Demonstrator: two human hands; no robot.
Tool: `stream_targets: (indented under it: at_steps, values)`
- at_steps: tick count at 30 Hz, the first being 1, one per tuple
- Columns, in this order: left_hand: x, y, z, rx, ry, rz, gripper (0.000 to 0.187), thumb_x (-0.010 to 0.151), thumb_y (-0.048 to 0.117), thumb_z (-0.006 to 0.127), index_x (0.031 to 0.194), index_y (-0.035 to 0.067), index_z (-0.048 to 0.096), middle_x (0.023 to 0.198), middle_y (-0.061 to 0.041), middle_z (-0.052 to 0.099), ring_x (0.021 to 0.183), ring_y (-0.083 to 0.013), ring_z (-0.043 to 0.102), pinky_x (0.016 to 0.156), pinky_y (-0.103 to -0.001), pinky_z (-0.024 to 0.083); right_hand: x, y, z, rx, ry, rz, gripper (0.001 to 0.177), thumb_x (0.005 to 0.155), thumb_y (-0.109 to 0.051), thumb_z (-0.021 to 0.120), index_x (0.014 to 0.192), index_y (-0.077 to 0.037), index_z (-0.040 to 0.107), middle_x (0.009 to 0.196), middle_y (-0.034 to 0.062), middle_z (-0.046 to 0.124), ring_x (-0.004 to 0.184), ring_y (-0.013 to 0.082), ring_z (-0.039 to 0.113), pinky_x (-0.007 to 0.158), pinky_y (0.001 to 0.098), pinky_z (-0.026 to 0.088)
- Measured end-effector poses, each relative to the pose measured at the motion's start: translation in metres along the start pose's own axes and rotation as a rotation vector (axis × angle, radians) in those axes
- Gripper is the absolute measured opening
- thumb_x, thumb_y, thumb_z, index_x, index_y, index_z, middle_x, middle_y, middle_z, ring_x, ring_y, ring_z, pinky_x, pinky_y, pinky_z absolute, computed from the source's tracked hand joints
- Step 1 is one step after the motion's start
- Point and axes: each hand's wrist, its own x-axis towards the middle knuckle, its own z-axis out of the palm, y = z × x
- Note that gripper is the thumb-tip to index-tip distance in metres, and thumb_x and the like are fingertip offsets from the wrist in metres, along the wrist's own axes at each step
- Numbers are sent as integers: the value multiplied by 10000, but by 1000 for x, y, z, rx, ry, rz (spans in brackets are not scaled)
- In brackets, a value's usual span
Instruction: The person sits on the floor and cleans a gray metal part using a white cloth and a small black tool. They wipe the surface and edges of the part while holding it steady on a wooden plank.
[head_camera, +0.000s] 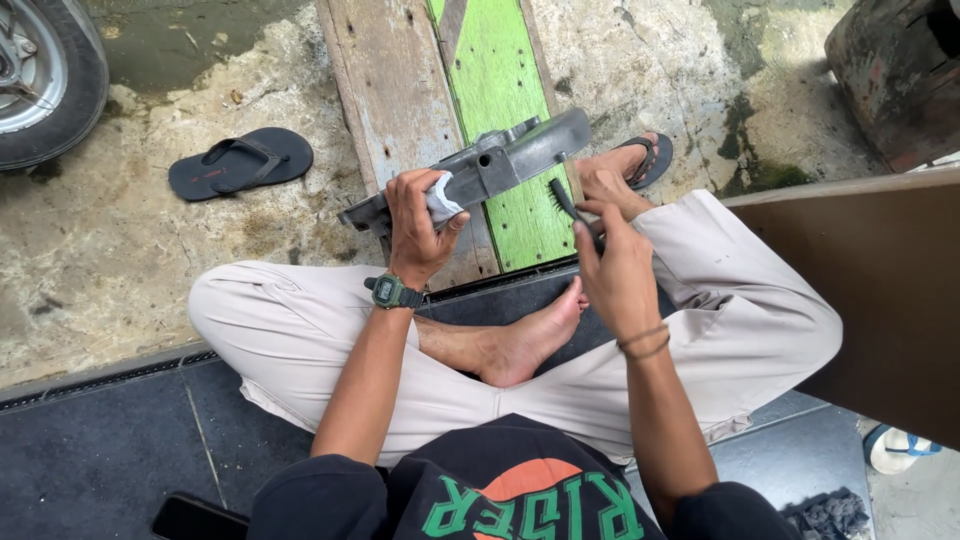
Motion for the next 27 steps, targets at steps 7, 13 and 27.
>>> stream_targets:
  at_steps: [7, 13, 27]
  values:
    - [-6, -11, 7, 64, -21, 7, 645, 1018, 643, 471, 1226, 37, 544, 1119, -90, 542, 1029, -278, 474, 996, -425, 341, 11, -31, 20, -114, 207, -326, 137, 1011, -173, 684, 1147, -157, 693, 835, 95, 683, 786, 352, 711, 659, 438, 570]
    - [-8, -12, 6, 39, -18, -8, 641, 1015, 637, 484, 1231, 37, 554, 1096, -83, 539, 1010, -286, 472, 985, -433, 346, 19, -41, 20, -408, 70, -296, 85, 1041, -280, 614, 1084, -210, 633, 797, 38, 627, 601, 335, 695, 530, 494, 567]
    - [-7, -9, 7, 26, -12, -27, 659, 1007, 665, 475, 1231, 51, 559, 1109, -77, 544, 1023, -281, 481, 976, -426, 352, 33, -30, 6, -634, 48, -633, 40, 1038, -319, 572, 1038, -280, 579, 804, -61, 527, 599, 207, 678, 521, 349, 563]
